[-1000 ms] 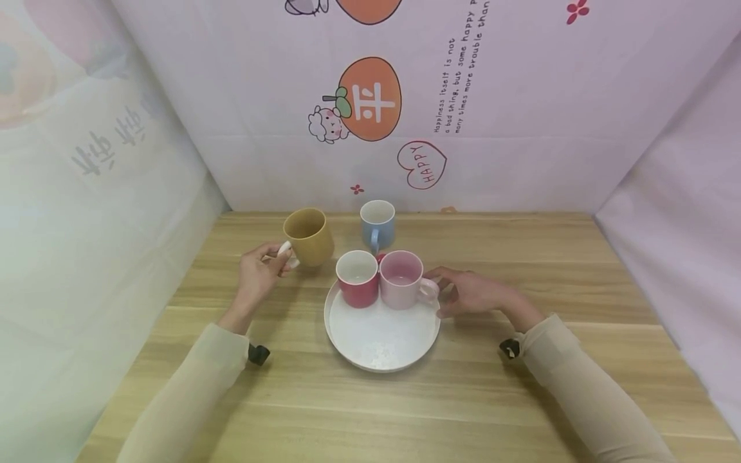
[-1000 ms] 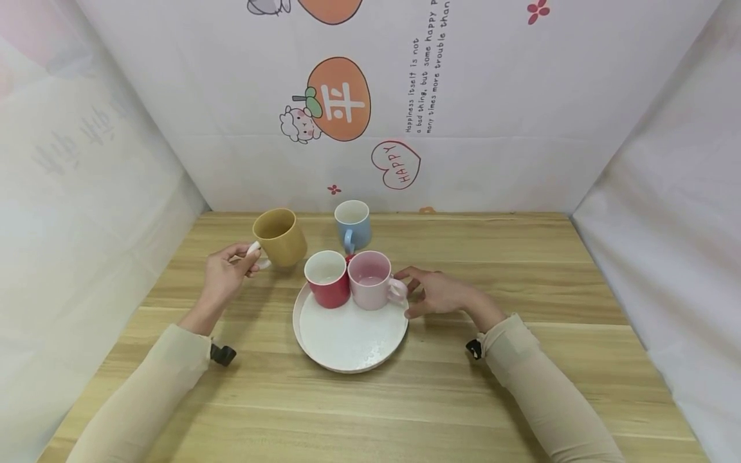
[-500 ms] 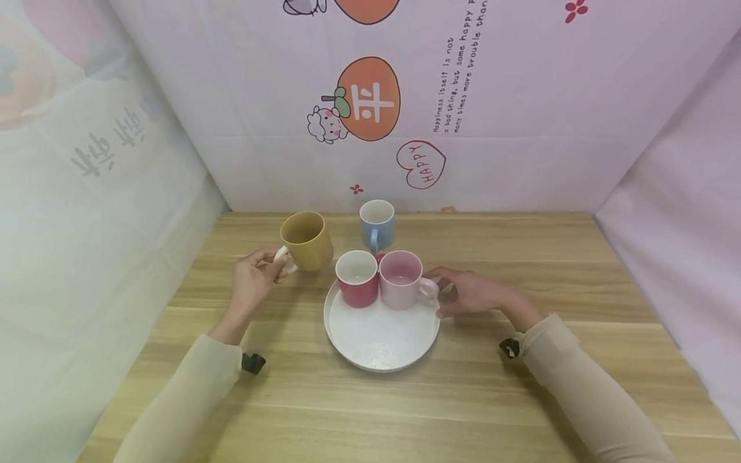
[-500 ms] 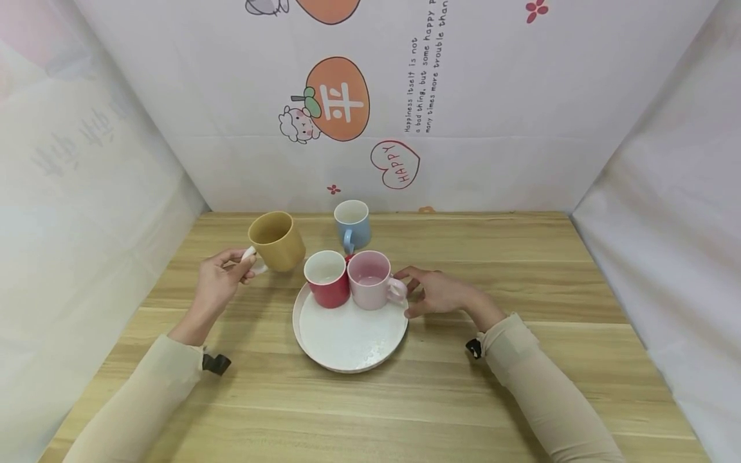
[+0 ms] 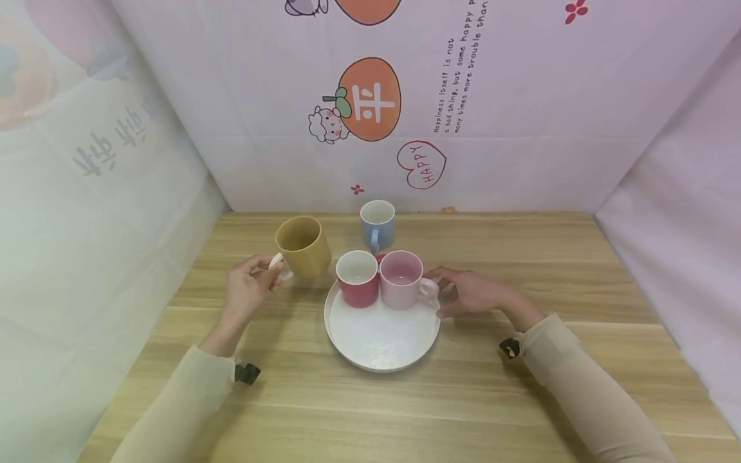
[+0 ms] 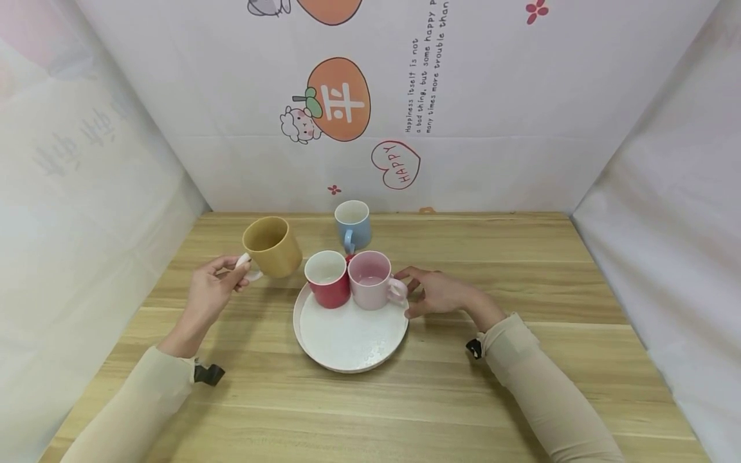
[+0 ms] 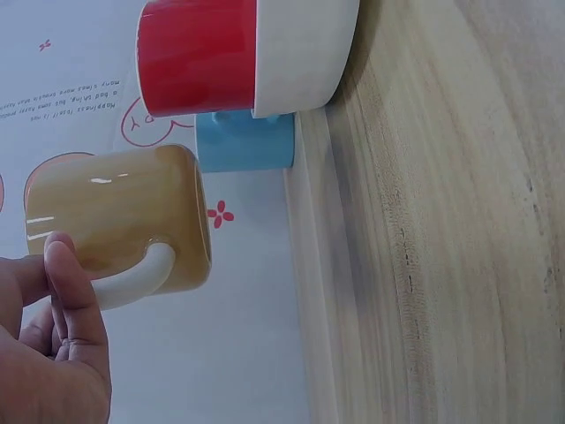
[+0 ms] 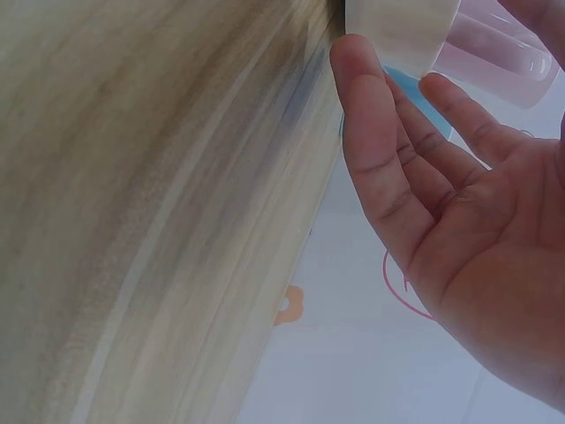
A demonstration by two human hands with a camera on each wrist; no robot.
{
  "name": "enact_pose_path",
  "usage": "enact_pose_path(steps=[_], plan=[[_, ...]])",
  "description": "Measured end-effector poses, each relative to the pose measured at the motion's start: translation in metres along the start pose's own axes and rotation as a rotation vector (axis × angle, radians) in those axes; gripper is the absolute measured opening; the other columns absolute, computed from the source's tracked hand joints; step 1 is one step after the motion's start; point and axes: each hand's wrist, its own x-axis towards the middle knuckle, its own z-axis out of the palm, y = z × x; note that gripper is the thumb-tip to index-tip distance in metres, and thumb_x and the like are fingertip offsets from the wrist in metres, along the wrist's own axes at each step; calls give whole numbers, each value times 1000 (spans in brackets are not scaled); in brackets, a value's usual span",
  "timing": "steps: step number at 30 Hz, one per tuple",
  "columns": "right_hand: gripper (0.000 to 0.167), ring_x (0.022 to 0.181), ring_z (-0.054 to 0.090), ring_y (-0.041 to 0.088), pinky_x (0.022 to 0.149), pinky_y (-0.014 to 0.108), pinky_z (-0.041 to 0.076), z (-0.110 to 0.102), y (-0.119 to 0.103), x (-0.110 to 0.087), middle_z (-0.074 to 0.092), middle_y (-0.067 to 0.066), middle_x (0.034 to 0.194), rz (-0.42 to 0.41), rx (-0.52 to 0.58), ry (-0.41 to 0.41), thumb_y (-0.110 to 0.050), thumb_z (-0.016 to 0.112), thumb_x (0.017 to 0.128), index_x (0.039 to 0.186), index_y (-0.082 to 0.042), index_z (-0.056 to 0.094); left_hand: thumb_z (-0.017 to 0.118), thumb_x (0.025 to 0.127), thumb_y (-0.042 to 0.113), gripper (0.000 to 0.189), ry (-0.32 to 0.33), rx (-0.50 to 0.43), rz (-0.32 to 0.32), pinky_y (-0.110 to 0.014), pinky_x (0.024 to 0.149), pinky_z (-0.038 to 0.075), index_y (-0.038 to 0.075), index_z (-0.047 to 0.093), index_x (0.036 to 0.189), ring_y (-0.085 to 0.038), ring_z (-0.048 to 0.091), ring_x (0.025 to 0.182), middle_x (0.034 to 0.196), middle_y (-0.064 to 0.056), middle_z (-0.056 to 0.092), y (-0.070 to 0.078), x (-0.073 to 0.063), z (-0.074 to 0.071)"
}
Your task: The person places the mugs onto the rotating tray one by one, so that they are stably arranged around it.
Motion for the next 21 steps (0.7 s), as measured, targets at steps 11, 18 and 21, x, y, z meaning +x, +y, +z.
enact_pose_path(steps=[11, 18, 21], plan=[[80, 100, 68, 21, 91, 40, 57, 0, -1, 1, 63, 13, 128, 1, -12, 8, -32, 83, 81, 148, -22, 41, 72, 93, 19, 31, 9, 6, -25, -21, 61, 58, -4, 68, 112, -2, 67, 66, 110, -19, 69, 7, -14, -5], [78, 100, 68, 20, 92, 39, 57, 0, -1, 0, 63, 13, 129, 15, -8, 3, -33, 83, 81, 146, -24, 42, 72, 93, 17, 28, -4, 3, 18, -21, 61, 58, -4, 69, 110, -3, 68, 65, 102, -10, 71, 8, -24, -6], [77, 100, 68, 20, 92, 39, 57, 0, 0, 1, 63, 13, 129, 13, -8, 0, -33, 83, 80, 145, -23, 42, 73, 92, 16, 28, -6, -11, 36, -20, 60, 58, -5, 69, 110, -4, 67, 65, 101, -11, 71, 9, -27, -6]])
